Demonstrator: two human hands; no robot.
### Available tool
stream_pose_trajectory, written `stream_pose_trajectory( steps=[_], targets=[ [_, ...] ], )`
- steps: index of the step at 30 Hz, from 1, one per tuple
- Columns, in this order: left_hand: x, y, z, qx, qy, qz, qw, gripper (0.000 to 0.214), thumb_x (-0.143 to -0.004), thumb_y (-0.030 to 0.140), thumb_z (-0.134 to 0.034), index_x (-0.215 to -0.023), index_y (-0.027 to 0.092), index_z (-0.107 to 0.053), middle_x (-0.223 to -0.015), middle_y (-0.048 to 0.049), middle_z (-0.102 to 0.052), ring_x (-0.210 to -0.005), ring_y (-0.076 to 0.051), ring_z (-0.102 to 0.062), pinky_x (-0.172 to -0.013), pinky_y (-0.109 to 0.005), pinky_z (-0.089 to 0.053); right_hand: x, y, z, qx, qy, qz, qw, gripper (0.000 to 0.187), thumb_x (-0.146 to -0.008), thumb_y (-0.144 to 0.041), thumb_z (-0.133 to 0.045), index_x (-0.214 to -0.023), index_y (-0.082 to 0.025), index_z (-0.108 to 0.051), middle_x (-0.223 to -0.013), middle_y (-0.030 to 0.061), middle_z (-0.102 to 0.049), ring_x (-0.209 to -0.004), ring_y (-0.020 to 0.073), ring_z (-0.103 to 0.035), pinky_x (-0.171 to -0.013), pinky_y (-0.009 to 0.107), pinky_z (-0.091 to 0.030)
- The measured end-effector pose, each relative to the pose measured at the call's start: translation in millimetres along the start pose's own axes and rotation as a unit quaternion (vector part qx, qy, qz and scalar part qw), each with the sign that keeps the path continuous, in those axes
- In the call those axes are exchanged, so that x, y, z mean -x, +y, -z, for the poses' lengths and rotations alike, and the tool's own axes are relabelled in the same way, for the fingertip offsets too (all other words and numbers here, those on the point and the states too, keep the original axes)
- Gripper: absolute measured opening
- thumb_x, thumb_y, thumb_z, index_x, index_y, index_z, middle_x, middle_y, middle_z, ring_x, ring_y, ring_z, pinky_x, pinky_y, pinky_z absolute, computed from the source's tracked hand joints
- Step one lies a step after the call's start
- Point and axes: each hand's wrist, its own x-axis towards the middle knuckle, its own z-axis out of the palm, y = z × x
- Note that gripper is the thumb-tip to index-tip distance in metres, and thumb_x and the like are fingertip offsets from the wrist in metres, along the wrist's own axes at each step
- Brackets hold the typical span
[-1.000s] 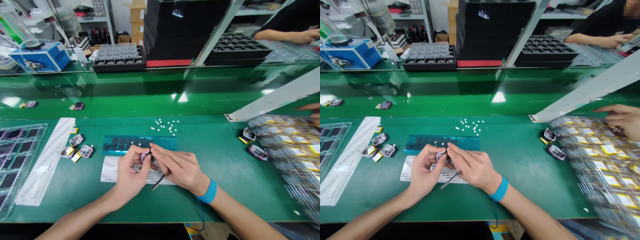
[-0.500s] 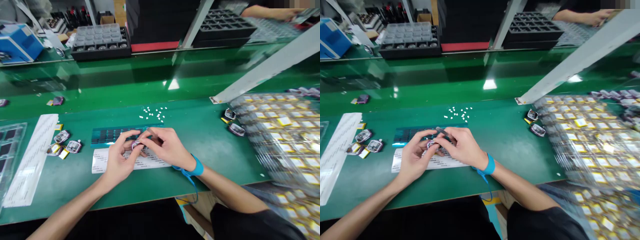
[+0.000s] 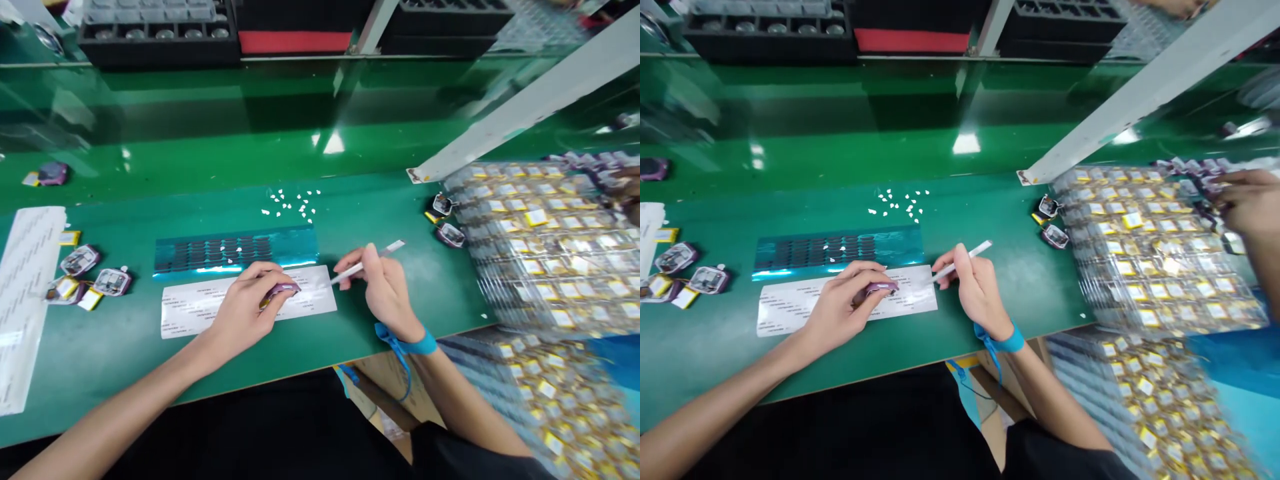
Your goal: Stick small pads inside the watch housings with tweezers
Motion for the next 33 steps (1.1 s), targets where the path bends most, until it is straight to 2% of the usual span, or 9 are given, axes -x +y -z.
stream_pose_trajectory(
  steps=[5, 11, 16, 21, 24, 27, 28, 30, 33],
  targets=[
    [0, 1, 0.9, -0.01, -0.013, 0.009, 1.0, 0.015, -0.099, 0.019, -0.059, -0.102, 0.02, -0.074, -0.103, -0.0102, -0.072, -0.102, -0.022, -0.07, -0.081, -0.032, -0.06, -4, 2, -2, -0.006, -0.045, -0.005, 0.999, 0.055, -0.1, -0.061, -0.054, -0.076, -0.017, -0.077, -0.074, 0.007, -0.077, -0.059, 0.0137, -0.068, -0.051, 0.023, -0.057],
    [1, 1, -1.5, -0.018, -0.017, -0.014, 1.0, 0.015, -0.099, 0.02, -0.061, -0.106, 0.019, -0.074, -0.101, -0.0105, -0.073, -0.113, -0.024, -0.067, -0.081, -0.032, -0.059, -4, 2, -1, 0.027, -0.067, 0.033, 0.997, 0.053, -0.104, -0.055, -0.051, -0.074, -0.019, -0.077, -0.081, 0.007, -0.079, -0.064, 0.0131, -0.072, -0.054, 0.021, -0.058],
    [0, 0, -3.2, -0.023, -0.016, -0.01, 1.0, 0.016, -0.1, 0.022, -0.06, -0.108, 0.02, -0.074, -0.104, -0.011, -0.072, -0.112, -0.024, -0.068, -0.084, -0.034, -0.059, -5, 6, 9, 0.01, -0.1, 0.057, 0.993, 0.051, -0.102, -0.051, -0.058, -0.063, -0.021, -0.074, -0.079, 0.0068, -0.08, -0.073, 0.0174, -0.076, -0.067, 0.028, -0.063],
    [0, 1, -4.0, -0.015, 0.003, -0.023, 1.0, 0.015, -0.099, 0.021, -0.061, -0.105, 0.022, -0.075, -0.099, -0.0088, -0.076, -0.114, -0.026, -0.069, -0.091, -0.04, -0.057, -7, 7, 14, -0.057, -0.043, 0.019, 0.997, 0.046, -0.1, -0.054, -0.06, -0.072, -0.022, -0.078, -0.085, 0.0069, -0.08, -0.067, 0.0162, -0.075, -0.058, 0.027, -0.063],
    [0, 6, 1.3, 0.018, 0.038, -0.041, 0.998, 0.013, -0.097, 0.021, -0.064, -0.101, 0.022, -0.076, -0.095, -0.0052, -0.08, -0.099, -0.023, -0.075, -0.087, -0.038, -0.058, -12, -8, 4, -0.09, -0.022, 0.029, 0.995, 0.032, -0.095, -0.051, -0.069, -0.086, -0.023, -0.079, -0.079, 0.0043, -0.079, -0.069, 0.0186, -0.076, -0.057, 0.028, -0.064],
    [-3, 14, 11.4, 0.119, 0.071, 0.06, 0.988, 0.015, -0.097, 0.022, -0.062, -0.104, 0.02, -0.075, -0.086, -0.0029, -0.08, -0.063, -0.014, -0.074, -0.064, -0.027, -0.059, -20, -37, -14, -0.109, -0.004, 0.079, 0.991, 0.031, -0.095, -0.053, -0.069, -0.09, -0.023, -0.076, -0.076, 0.0036, -0.079, -0.064, 0.0189, -0.075, -0.056, 0.03, -0.065],
    [-4, 17, 14.9, 0.162, 0.081, 0.098, 0.979, 0.016, -0.096, 0.023, -0.062, -0.106, 0.019, -0.075, -0.084, -0.0027, -0.08, -0.057, -0.013, -0.073, -0.058, -0.025, -0.058, -22, -46, -22, -0.105, -0.001, 0.094, 0.99, 0.032, -0.096, -0.053, -0.067, -0.089, -0.022, -0.075, -0.078, 0.0043, -0.079, -0.061, 0.0181, -0.075, -0.056, 0.03, -0.065],
    [-7, 19, 21.0, 0.24, 0.094, 0.135, 0.957, 0.021, -0.093, 0.023, -0.066, -0.111, 0.016, -0.073, -0.086, -0.0039, -0.079, -0.06, -0.015, -0.075, -0.06, -0.025, -0.062, -25, -59, -35, -0.099, -0.009, 0.112, 0.989, 0.034, -0.099, -0.051, -0.063, -0.088, -0.021, -0.073, -0.079, 0.0048, -0.079, -0.059, 0.0168, -0.074, -0.055, 0.029, -0.065],
    [-10, 20, 25.5, 0.297, 0.102, 0.129, 0.941, 0.034, -0.086, 0.018, -0.071, -0.12, 0.014, -0.07, -0.099, -0.008, -0.081, -0.078, -0.019, -0.08, -0.073, -0.028, -0.066, -27, -62, -51, -0.123, -0.067, 0.112, 0.984, 0.033, -0.101, -0.048, -0.06, -0.088, -0.019, -0.07, -0.075, 0.0033, -0.077, -0.059, 0.016, -0.074, -0.056, 0.027, -0.065]
  ],
)
